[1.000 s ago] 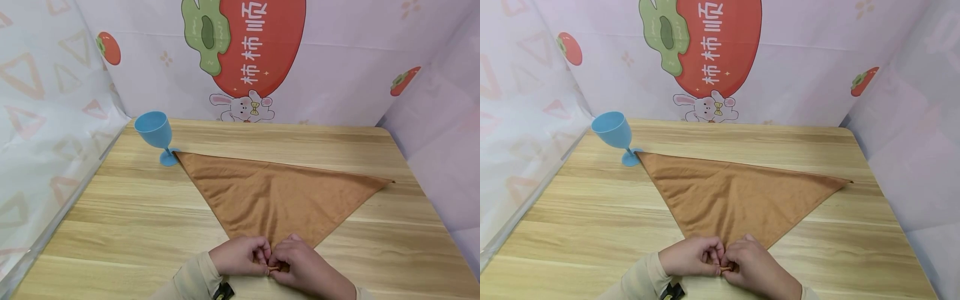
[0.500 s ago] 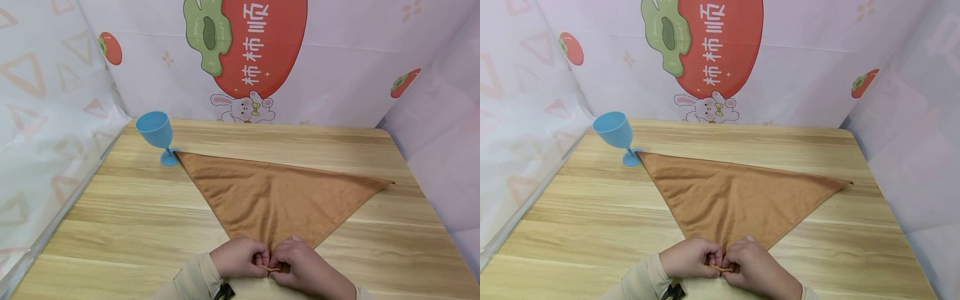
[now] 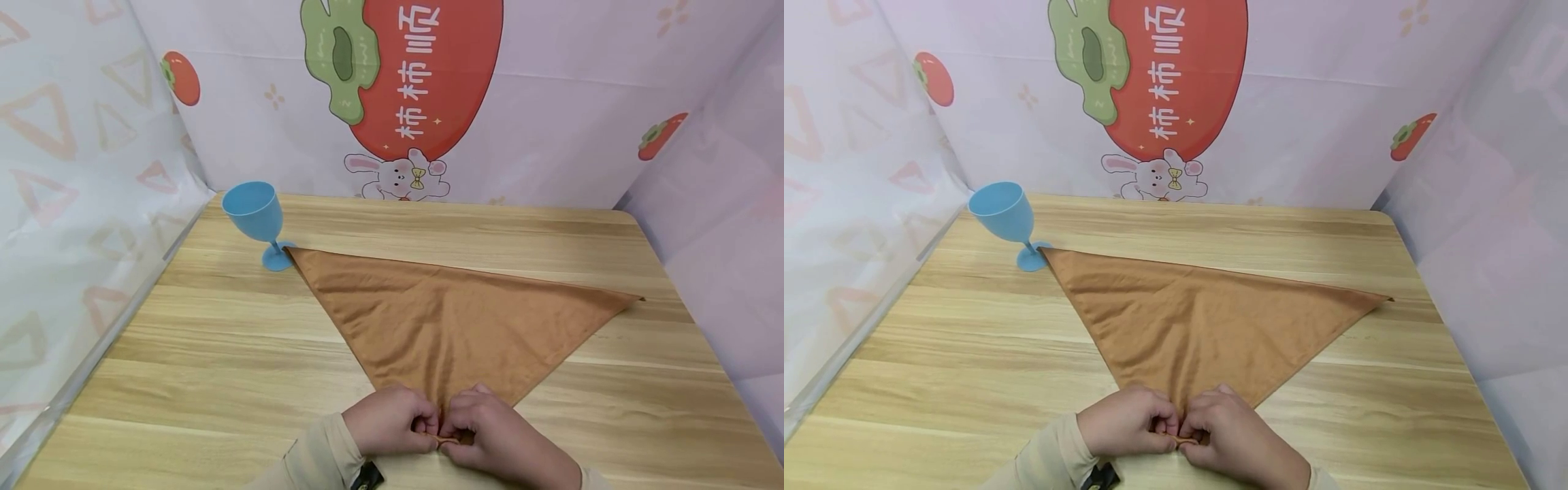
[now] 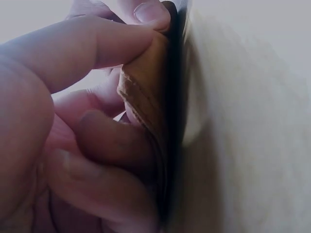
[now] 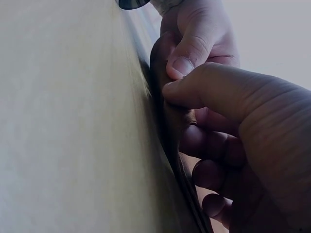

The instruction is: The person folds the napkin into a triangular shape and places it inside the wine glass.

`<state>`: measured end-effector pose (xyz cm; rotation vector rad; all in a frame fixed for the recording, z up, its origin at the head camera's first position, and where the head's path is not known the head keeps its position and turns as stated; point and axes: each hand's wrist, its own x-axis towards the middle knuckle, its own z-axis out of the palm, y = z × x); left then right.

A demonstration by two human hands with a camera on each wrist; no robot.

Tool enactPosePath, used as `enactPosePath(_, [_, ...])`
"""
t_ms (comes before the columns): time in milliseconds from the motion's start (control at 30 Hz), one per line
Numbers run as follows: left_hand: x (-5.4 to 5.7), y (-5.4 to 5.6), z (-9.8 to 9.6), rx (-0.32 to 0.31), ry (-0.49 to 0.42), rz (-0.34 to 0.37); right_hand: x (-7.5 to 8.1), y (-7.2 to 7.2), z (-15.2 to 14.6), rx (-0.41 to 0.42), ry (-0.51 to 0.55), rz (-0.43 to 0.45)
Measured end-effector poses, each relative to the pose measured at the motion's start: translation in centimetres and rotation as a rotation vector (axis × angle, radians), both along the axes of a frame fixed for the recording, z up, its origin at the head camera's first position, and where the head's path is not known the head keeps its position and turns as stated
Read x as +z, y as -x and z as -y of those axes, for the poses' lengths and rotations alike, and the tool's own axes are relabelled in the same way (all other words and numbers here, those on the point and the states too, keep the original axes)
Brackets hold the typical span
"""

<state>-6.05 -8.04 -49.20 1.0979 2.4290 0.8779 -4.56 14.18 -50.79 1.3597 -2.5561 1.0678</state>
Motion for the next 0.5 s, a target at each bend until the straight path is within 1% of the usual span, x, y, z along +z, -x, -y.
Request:
enactPosePath(67, [0.05,0.07,0.04,-0.009,-0.001,0.006,-0.04,0.08,-0.05,0.003,0.006,-0.005])
enactPosePath(200, [0.05,0.17,0.11,-0.024,-0.003,-0.017,-0.02,0.25,-0.1,0.005,0.013,-0.006])
enactPosePath(333, [0.02,0.24,0.19,-0.038,-0.014,-0.031,0.01,0.33,-0.13,0.001,-0.004,0.01])
enactPosePath(500, [0.0,0.28,0.24,-0.048,-0.027,-0.03,-0.01,0.3,-0.01,0.004,-0.002,-0.003])
